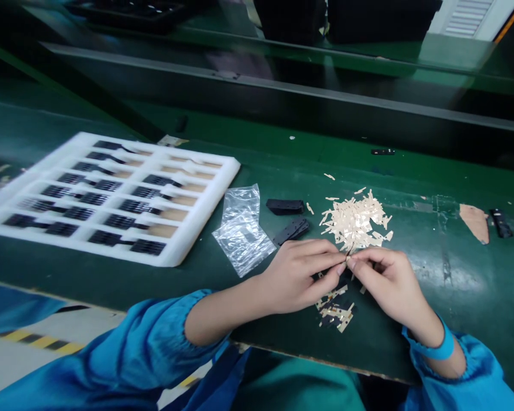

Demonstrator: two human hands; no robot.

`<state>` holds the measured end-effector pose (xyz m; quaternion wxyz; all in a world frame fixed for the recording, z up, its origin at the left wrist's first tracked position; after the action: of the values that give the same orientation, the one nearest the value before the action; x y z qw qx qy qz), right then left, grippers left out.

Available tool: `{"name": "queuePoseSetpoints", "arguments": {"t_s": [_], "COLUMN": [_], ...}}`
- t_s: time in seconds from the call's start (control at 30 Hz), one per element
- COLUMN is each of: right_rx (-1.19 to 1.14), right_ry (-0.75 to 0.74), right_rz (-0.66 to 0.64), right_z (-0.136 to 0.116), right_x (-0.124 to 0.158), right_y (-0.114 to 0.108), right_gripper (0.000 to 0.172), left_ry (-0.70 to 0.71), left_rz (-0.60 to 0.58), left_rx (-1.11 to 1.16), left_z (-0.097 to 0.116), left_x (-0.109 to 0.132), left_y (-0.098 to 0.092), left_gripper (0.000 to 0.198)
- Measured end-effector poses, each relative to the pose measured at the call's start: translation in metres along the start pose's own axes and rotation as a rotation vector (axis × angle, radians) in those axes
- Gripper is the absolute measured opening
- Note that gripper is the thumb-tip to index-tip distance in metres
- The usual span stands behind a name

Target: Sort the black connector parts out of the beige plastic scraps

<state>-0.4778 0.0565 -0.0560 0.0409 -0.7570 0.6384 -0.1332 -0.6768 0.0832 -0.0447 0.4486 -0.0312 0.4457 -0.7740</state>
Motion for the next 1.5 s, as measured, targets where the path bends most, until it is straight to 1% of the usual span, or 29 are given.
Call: {"name": "queuePoseSetpoints", "arguments": {"t_s": [0.1, 0.23, 0.33, 0.4, 0.47, 0.5, 0.53, 0.6, 0.67, 0.73, 0.8, 0.87, 0.93, 1.0, 1.07, 1.1, 1.17, 1.27, 1.4, 1.5], "right_rx": [0.049, 0.11, 0.128, 0.122, 0.114, 0.109, 0.103, 0.085, 0.069, 0.061, 0.064, 0.076, 0.101, 0.164, 0.249, 0.281, 0.305, 0.271, 0.219, 0.21], "right_ry": [-0.038, -0.081, -0.084, -0.069, -0.053, -0.046, -0.043, -0.036, -0.022, -0.01, -0.006, -0.011, -0.032, -0.088, -0.164, -0.197, -0.239, -0.247, -0.23, -0.209], "right_rz": [-0.02, -0.055, -0.061, -0.036, 0.002, 0.014, 0.017, -0.008, -0.04, -0.058, -0.068, -0.081, -0.071, 0.013, 0.118, 0.149, 0.139, 0.089, 0.053, 0.06], "right_z": [-0.002, -0.006, -0.009, -0.01, -0.011, -0.011, -0.01, -0.01, -0.009, -0.009, -0.009, -0.009, -0.009, -0.008, -0.008, -0.008, -0.007, -0.005, -0.005, -0.005], "right_x": [0.0, -0.001, 0.0, 0.001, 0.002, 0.001, 0.001, 0.0, -0.001, -0.001, -0.001, -0.001, -0.001, -0.001, 0.0, 0.0, 0.002, 0.004, 0.005, 0.003], "right_y": [0.001, 0.002, -0.002, -0.007, -0.011, -0.012, -0.013, -0.011, -0.007, -0.005, -0.004, -0.003, -0.003, -0.004, -0.005, -0.005, -0.003, 0.001, 0.004, 0.005], "right_gripper": [0.023, 0.022, 0.02, 0.019, 0.019, 0.019, 0.019, 0.019, 0.02, 0.021, 0.023, 0.024, 0.023, 0.018, 0.013, 0.011, 0.012, 0.014, 0.017, 0.02], "left_ry": [0.04, 0.024, -0.056, -0.13, -0.198, -0.228, -0.257, -0.32, -0.395, -0.482, -0.55, -0.57, -0.559, -0.536, -0.491, -0.456, -0.369, -0.26, -0.176, -0.139], "left_rz": [-0.056, -0.114, -0.118, -0.131, -0.149, -0.153, -0.151, -0.145, -0.148, -0.151, -0.16, -0.169, -0.152, -0.087, -0.004, 0.029, 0.059, 0.068, 0.054, 0.058], "left_rx": [-0.074, -0.074, -0.149, -0.242, -0.276, -0.237, -0.152, 0.134, 0.456, 0.674, 0.768, 0.802, 0.803, 0.751, 0.645, 0.588, 0.498, 0.44, 0.417, 0.414], "left_z": [0.0, -0.005, -0.014, -0.02, -0.023, -0.023, -0.022, -0.018, -0.014, -0.013, -0.014, -0.016, -0.017, -0.017, -0.016, -0.015, -0.013, -0.01, -0.01, -0.009], "left_x": [-0.001, -0.001, 0.001, 0.001, 0.001, 0.0, -0.002, -0.005, -0.008, -0.009, -0.008, -0.007, -0.007, -0.006, -0.006, -0.006, -0.006, -0.004, -0.002, -0.003], "left_y": [-0.001, 0.0, 0.007, 0.011, 0.014, 0.013, 0.012, 0.008, 0.005, 0.005, 0.006, 0.009, 0.01, 0.01, 0.008, 0.007, 0.006, 0.007, 0.01, 0.01], "left_gripper": [0.027, 0.028, 0.029, 0.032, 0.037, 0.037, 0.033, 0.018, 0.015, 0.014, 0.015, 0.016, 0.015, 0.013, 0.011, 0.011, 0.011, 0.012, 0.012, 0.011]}}
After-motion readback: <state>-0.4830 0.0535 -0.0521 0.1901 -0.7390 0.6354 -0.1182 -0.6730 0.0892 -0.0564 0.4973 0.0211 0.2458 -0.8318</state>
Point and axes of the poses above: each hand's wrist, its own x-axis away from the middle knuckle, its own y-axis out of the palm, z = x × y, the point moved 2 cm from there along -x, towards the middle knuckle, and after that the axes turned 3 degrees about -y, right-handed, at the moved point
